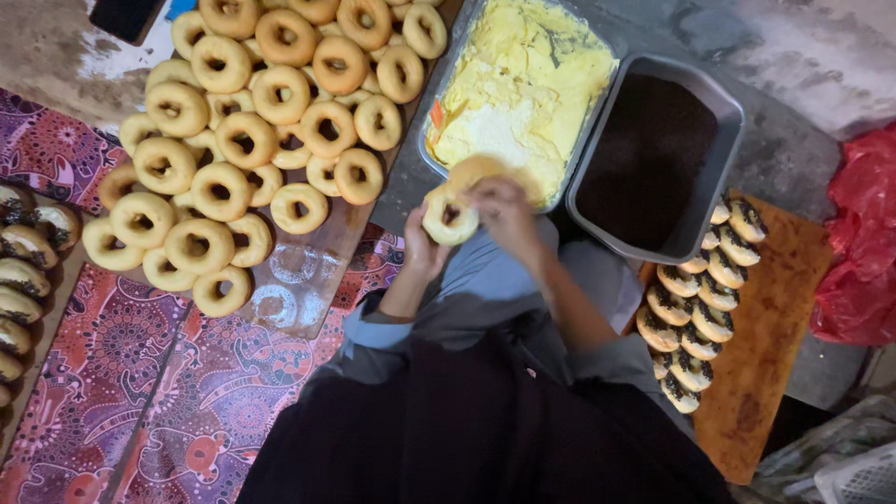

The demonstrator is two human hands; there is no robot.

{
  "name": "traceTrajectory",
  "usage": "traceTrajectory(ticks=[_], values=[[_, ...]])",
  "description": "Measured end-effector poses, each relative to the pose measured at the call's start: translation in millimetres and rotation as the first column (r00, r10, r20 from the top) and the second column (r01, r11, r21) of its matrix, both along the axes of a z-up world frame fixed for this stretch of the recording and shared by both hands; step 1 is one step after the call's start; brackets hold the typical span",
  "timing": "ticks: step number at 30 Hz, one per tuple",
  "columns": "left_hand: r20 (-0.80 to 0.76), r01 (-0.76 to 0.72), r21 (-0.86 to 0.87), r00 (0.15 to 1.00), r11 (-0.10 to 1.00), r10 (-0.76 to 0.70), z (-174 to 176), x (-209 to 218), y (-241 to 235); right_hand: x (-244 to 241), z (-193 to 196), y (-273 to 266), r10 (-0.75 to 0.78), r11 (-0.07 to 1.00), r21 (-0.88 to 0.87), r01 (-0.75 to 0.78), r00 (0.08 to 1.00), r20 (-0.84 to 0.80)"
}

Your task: The person sits on the floor and repeatedly picks up plain donuts, fills them with a yellow cream using their fingers, and then dips the filled donuts into a dark topping before placing them on a wooden board.

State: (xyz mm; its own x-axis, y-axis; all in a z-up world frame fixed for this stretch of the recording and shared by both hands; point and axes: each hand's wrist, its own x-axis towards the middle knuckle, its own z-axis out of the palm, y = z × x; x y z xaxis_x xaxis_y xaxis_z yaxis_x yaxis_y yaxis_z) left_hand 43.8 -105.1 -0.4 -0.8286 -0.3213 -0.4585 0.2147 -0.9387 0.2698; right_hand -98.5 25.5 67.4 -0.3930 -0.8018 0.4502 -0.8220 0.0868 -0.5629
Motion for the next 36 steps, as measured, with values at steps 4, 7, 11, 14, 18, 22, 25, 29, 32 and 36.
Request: traceTrajectory(ticks=[4, 7, 11, 14, 18, 22, 25, 29, 32, 36], values=[[-0.122, -0.013, 0.069, 0.992, 0.998, 0.021, -6.1, 15.3, 5.8, -35.1, 6.7, -1.2, -0.27, 0.953, 0.145, 0.266, 0.963, 0.013], [-0.034, 0.004, 0.078, 0.999, 0.997, -0.001, -9.4, 8.4, -2.5, -18.7, 14.4, -2.9, -0.115, 0.989, 0.128, 0.081, 0.95, 0.289], [-0.208, 0.002, 0.005, 0.978, 1.0, -0.001, -21.2, 8.3, -0.3, 26.2, 17.9, 0.5, 0.208, 0.978, -0.006, -0.208, 0.978, 0.033], [-0.029, 0.036, 0.012, 0.999, 0.999, -0.035, -26.1, 4.4, 0.9, -1.0, 24.3, -7.7, -0.133, 0.991, 0.028, 0.131, 0.989, 0.068], [-0.123, 0.062, -0.016, 0.99, 0.998, -0.063, -15.8, 4.2, 4.5, -26.6, 28.6, -6.4, -0.241, 0.97, 0.059, 0.235, 0.957, 0.163], [-0.087, 0.053, 0.033, 0.995, 0.998, -0.05, 4.8, 10.9, 9.0, 34.1, 28.3, 20.5, 0.048, 0.998, 0.029, -0.055, 0.979, 0.198], [-0.021, 0.06, 0.001, 0.998, 0.998, -0.06, 22.0, 15.0, 2.7, 44.1, 44.0, 31.2, 0.045, 0.994, 0.093, -0.057, 0.991, 0.129], [-0.039, 0.084, -0.124, 0.995, 0.989, -0.089, 53.8, 13.4, 10.6, 50.7, 66.8, 41.9, -0.095, 0.995, -0.006, 0.098, 0.975, 0.199], [-0.035, 0.09, -0.207, 0.994, 0.974, -0.1, 82.0, 12.5, 26.8, 73.7, 69.5, 53.8, -0.005, 0.998, -0.066, 0.011, 0.996, 0.087], [-0.165, -0.162, -0.984, 0.985, 0.069, -0.042, 113.1, 21.8, 30.1, 79.9, 72.1, 57.1, 0.046, 0.922, -0.02, 0.386, -0.058, 0.997]])
